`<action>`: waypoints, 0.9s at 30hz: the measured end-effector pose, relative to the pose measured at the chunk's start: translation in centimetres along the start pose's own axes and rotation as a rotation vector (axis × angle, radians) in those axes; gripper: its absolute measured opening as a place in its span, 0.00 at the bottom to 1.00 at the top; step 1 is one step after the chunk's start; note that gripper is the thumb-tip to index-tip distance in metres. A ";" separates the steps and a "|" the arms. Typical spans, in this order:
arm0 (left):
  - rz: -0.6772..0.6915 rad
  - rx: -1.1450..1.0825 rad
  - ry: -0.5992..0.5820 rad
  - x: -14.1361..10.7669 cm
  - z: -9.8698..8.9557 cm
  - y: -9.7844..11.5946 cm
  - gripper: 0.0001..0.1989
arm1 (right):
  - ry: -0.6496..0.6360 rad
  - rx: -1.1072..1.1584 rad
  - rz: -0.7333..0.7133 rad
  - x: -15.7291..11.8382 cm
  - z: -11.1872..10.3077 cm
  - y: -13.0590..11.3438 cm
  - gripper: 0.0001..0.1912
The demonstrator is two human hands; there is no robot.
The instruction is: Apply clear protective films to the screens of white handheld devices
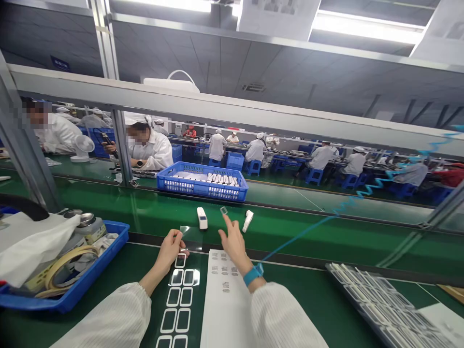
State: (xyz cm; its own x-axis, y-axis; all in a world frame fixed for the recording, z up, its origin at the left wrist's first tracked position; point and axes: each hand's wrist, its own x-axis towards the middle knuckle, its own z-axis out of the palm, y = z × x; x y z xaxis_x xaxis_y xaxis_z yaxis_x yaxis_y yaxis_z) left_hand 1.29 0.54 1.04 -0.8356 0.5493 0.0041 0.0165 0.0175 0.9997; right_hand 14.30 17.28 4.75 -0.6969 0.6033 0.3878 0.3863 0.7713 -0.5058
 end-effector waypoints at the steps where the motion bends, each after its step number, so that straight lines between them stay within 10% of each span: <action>1: 0.028 0.032 0.011 0.0 -0.2 0.2 0.11 | 0.010 -0.105 0.064 1.1 -0.1 1.0 0.31; 8: 0.216 0.182 0.157 -0.7 -0.5 2.1 0.12 | 0.013 -0.090 0.401 4.8 -0.5 4.9 0.36; 15: 0.169 0.027 -0.006 -1.6 2.2 1.6 0.09 | 0.049 0.202 0.508 4.0 -1.9 5.0 0.39; 27: -0.318 -0.691 -0.176 -6.4 5.6 4.2 0.15 | -0.106 0.065 -0.481 -10.3 -3.6 -5.3 0.28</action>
State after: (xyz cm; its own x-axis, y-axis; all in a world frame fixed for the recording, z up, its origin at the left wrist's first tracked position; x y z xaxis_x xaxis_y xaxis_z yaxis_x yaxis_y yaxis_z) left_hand 9.77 1.77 5.03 -0.6423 0.7308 -0.2309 -0.6035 -0.2966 0.7402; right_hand 21.60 7.72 6.17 -0.8457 0.1556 0.5104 -0.0303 0.9410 -0.3369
